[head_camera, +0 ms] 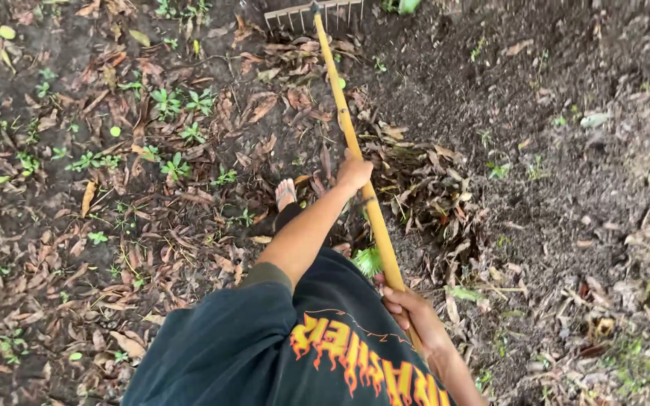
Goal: Raking dry leaves and debris on a soil surface in a garden.
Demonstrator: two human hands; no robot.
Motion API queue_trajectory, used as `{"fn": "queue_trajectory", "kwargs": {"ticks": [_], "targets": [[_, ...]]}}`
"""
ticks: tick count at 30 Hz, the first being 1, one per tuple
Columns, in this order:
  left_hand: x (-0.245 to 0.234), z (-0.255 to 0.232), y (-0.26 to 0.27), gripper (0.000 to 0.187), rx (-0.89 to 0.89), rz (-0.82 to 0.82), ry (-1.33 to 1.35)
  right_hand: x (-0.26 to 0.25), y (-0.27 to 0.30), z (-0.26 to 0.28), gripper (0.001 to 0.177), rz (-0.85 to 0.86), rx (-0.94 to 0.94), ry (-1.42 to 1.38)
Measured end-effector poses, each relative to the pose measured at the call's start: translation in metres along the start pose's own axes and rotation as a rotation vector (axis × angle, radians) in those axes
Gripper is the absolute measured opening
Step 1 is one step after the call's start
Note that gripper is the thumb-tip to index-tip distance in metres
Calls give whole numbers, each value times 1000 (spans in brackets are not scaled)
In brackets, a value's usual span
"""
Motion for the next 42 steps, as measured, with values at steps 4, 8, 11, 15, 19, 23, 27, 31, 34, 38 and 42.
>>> {"fn": "queue_trajectory", "kwargs": {"ticks": [4,8,11,15,19,23,27,31,34,38,42], "targets": [[-44,-9,-29,79,-5,-48,77,42,-18,21,44,-22,17,105],[-107,-14,-73,63,0,-73,161,92,-67,41,47,24,52,156],[-173,-21,-104,55,-14,-43,255,142,-110,56,46,48,87,176],[-247,-23,-159,59,-37,-60,241,227,-172,93,42,75,86,230],[-329,-39,-204,68,64,-189,307,301,-228,120,42,108,52,272],[-348,-31,-251,59,-37,-67,233,359,-257,146,40,93,80,241],[-401,-63,-273,62,19,-95,313,405,-296,181,38,105,81,249],[-451,-86,-303,68,8,-154,309,446,-335,216,37,98,94,266],[-474,-96,-363,60,-24,-220,229,478,-364,251,38,98,94,320],[-485,-95,-432,61,-43,-233,183,514,-404,285,37,126,135,315],[-552,-120,-439,71,-74,-233,309,561,-437,306,35,136,154,330]]}}
Point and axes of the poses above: each hand's wrist, its own y-axis away from the middle knuckle, its own x-axis out of the palm, z = x × y, the point moved 10 cm from there along -y, towards the middle knuckle, and after that the axes turned 10 degrees about -y, right-handed, at the moved point
